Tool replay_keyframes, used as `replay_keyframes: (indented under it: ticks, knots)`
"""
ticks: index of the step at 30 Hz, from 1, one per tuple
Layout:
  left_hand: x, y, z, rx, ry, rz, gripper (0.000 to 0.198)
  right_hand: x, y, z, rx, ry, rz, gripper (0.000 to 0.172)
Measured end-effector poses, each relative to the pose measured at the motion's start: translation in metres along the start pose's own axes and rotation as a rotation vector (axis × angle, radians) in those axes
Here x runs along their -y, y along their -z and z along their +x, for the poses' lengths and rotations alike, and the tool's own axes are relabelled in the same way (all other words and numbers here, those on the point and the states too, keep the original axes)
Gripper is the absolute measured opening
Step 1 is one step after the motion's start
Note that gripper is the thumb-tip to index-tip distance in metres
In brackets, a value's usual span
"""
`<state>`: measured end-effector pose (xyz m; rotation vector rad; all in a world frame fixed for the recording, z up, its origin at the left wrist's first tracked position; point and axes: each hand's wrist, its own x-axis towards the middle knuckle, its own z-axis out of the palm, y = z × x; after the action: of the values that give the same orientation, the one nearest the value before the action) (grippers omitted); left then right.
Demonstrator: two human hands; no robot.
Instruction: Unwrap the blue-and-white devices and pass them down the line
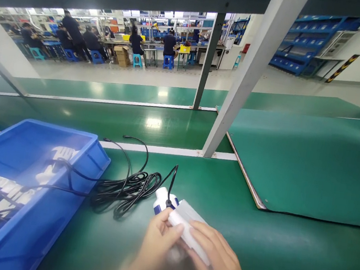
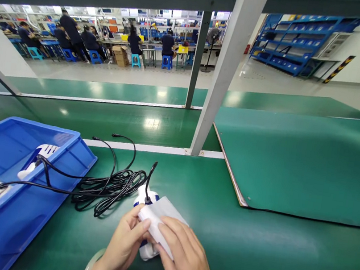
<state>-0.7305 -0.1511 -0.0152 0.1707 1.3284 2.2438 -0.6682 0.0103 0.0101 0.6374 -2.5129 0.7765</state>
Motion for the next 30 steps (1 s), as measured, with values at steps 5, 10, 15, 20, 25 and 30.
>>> replay_keyframes:
  ticks: [5,10,15,20,25,30]
  knots:
    - [-0.013,0.006,-0.004,-0.018,-0.251,0.261,0.040,0.002,0.008,0.000,-0.196,-0.456,0.346,0.015]
    - [-0.024,0.002,-0.007,0.094,-0.163,0.445,0.039,0.009,0.016,0.005,-0.026,-0.820,0.775,0.036]
    - [-0.026,-0.009,-0.005,0.052,-0.003,0.410,0.032,-0.001,0.013,-0.005,-0.014,-0.729,0.864,0.027]
    - [-0.025,-0.013,-0.004,-0.010,0.078,0.414,0.041,-0.008,0.025,-0.011,0.043,-0.446,0.550,0.028]
    - [-0.021,-0.013,-0.008,-0.003,0.116,0.478,0.037,-0.003,0.033,-0.002,0.078,-0.507,0.567,0.020]
    - [-0.019,-0.012,-0.006,0.099,0.124,0.397,0.022,-0.004,0.028,-0.006,-0.008,-0.541,0.432,0.017]
